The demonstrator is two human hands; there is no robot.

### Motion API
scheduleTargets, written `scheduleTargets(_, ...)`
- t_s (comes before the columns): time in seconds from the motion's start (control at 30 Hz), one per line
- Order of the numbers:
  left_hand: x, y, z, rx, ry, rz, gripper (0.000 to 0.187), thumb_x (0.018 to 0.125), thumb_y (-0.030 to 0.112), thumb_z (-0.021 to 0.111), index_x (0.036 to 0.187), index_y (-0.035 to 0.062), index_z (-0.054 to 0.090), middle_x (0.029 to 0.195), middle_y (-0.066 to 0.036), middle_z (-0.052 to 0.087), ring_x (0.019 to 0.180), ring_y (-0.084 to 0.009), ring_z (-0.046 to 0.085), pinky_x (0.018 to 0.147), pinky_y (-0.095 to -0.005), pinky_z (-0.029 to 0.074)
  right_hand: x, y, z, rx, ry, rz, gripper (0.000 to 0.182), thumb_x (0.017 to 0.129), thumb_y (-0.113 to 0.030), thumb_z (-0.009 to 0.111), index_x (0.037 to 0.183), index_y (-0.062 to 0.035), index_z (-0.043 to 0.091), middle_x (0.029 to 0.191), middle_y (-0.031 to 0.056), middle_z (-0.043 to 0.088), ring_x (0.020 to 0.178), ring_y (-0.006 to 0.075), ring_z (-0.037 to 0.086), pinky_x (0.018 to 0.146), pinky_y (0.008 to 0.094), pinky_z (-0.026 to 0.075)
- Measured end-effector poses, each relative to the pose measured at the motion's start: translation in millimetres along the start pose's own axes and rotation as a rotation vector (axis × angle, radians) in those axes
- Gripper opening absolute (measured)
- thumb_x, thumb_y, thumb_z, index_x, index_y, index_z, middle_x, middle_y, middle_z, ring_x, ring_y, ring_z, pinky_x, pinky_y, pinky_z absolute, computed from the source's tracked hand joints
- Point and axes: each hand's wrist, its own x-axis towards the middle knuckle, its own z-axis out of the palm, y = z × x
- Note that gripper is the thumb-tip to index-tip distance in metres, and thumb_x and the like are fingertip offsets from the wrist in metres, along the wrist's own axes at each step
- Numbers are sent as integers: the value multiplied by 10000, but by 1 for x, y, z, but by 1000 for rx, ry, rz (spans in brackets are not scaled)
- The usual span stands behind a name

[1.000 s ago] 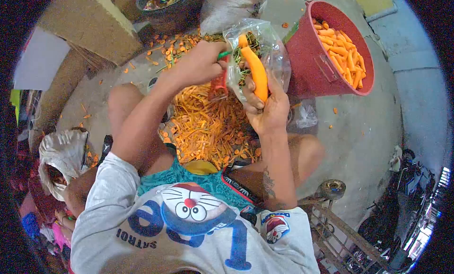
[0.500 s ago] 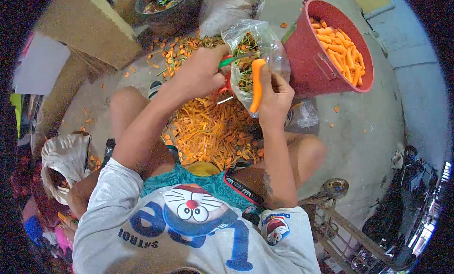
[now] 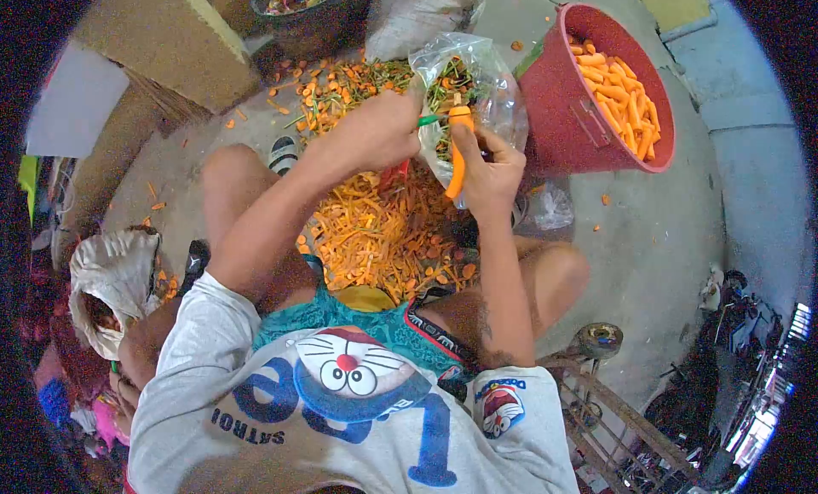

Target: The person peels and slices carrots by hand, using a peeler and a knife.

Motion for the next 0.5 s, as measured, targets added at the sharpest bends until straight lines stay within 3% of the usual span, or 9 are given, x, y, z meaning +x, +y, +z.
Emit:
scheduleTargets(0.13,0,-20,6,32,42,-8,230,762,84,597,844,-106,698,872,-360,679,873,-476,703,816,-527,574,-1,-3,-3,74,-10,-16,313,930,-266,783,939,45,752,779,-15,678,700,45,564,606,226,457)
scheduleTargets(0.2,12,-53,13,108,-70,-69,315,860,225,630,970,-69,652,860,-283,701,821,-473,691,750,-541,560,0,-9,-2,74,-32,-61,305,940,-262,772,915,41,748,762,-17,669,685,47,560,595,229,452)
scheduleTargets(0.27,11,-47,6,75,-2,-52,288,854,209,635,969,-54,660,863,-289,698,831,-469,692,760,-534,558,7,-16,-16,113,20,71,352,976,-297,723,981,55,725,799,14,675,708,75,593,614,234,468)
scheduleTargets(0.33,9,-33,-13,51,38,-7,263,848,192,641,969,-40,668,865,-295,695,842,-466,693,770,-527,556,47,-23,-39,460,124,208,392,997,-342,685,1064,45,693,873,62,677,770,117,628,653,258,503)
scheduleTargets(0.37,7,-29,-25,67,72,14,251,846,183,642,963,-37,669,859,-302,687,851,-463,692,776,-521,553,76,-18,-65,188,134,-43,407,1008,-352,662,1178,18,643,988,91,675,819,153,649,693,277,539)
scheduleTargets(0.4,5,-24,-36,81,107,28,239,843,174,644,956,-34,669,852,-309,680,859,-460,691,782,-516,550,105,-29,-80,938,201,57,400,1032,-340,619,1256,-8,606,1042,105,674,863,189,668,754,305,571)
scheduleTargets(0.5,6,-16,-74,132,174,85,242,842,176,639,959,-34,664,858,-305,673,851,-463,684,776,-506,546,149,-41,-133,1120,64,214,421,1044,-343,589,1307,-14,572,1091,87,675,904,183,662,791,312,571)
